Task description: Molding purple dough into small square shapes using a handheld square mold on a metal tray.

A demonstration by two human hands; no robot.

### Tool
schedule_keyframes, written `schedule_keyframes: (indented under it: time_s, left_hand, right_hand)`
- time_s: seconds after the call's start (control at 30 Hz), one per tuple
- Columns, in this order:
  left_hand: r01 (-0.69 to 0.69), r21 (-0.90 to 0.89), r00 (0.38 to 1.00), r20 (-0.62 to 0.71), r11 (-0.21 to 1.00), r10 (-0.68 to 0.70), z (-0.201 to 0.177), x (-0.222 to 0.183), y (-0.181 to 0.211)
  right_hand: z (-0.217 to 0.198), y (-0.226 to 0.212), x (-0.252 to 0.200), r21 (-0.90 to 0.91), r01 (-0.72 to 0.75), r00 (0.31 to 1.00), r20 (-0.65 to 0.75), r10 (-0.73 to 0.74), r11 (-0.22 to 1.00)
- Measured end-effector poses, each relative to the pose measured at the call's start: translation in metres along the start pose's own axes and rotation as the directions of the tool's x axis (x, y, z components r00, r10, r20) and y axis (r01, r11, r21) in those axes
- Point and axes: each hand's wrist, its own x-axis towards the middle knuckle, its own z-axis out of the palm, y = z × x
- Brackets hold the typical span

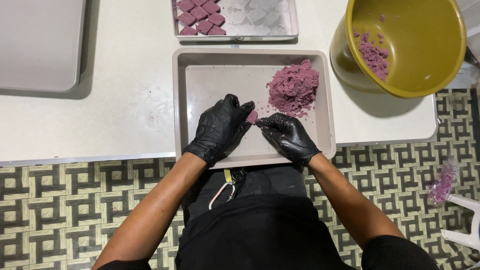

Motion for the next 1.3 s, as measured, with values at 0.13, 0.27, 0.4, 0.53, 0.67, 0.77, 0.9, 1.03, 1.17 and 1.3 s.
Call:
schedule_keyframes:
  time_s: [0.13,0.27,0.4,0.53,0.67,0.77,0.9,1.03,1.17,1.3]
  left_hand:
    - [-0.028,0.028,0.999,0.017,0.999,0.028,0.001,-0.001,-0.003]
    - [0.009,0.001,1.0,0.027,1.0,-0.009,0.0,0.0,-0.001]
    - [0.033,-0.036,0.999,0.017,0.999,-0.032,0.001,-0.002,-0.003]
    - [0.052,-0.021,0.998,0.042,0.998,-0.051,-0.003,-0.001,0.001]
    - [0.048,-0.033,0.998,0.031,0.998,-0.047,-0.002,-0.007,0.004]
    - [0.084,-0.075,0.996,0.026,0.994,-0.082,-0.006,-0.005,0.008]
    - [0.033,0.051,0.999,0.027,0.998,-0.035,0.028,0.001,-0.034]
    - [0.026,0.028,1.0,-0.016,0.999,-0.026,0.015,-0.004,-0.016]
    - [-0.004,0.034,1.0,-0.025,0.999,0.005,0.032,0.001,-0.037]
    - [0.02,0.069,1.0,-0.006,0.997,-0.02,0.019,-0.002,-0.02]
  right_hand:
    - [-0.005,-0.012,-0.002,-0.134,0.124,0.992,-0.013,-0.127,0.983]
    - [0.0,0.037,0.004,-0.664,0.357,0.918,0.122,-0.376,0.657]
    - [0.003,0.05,0.003,-0.832,0.475,0.793,0.263,-0.549,0.287]
    - [-0.015,-0.018,0.003,-0.623,0.473,0.857,0.159,-0.49,0.624]
    - [-0.006,0.004,-0.003,-0.649,0.491,0.838,0.17,-0.519,0.581]
    - [-0.01,-0.01,0.0,-0.627,0.481,0.847,0.15,-0.511,0.613]
    - [-0.013,-0.031,-0.004,-0.613,0.426,0.88,0.11,-0.461,0.665]
    - [-0.014,-0.029,0.0,-0.573,0.427,0.887,0.114,-0.448,0.7]
    - [-0.014,-0.034,0.001,-0.553,0.331,0.933,0.068,-0.354,0.765]
    - [-0.018,-0.039,0.002,-0.509,0.3,0.948,0.066,-0.311,0.806]
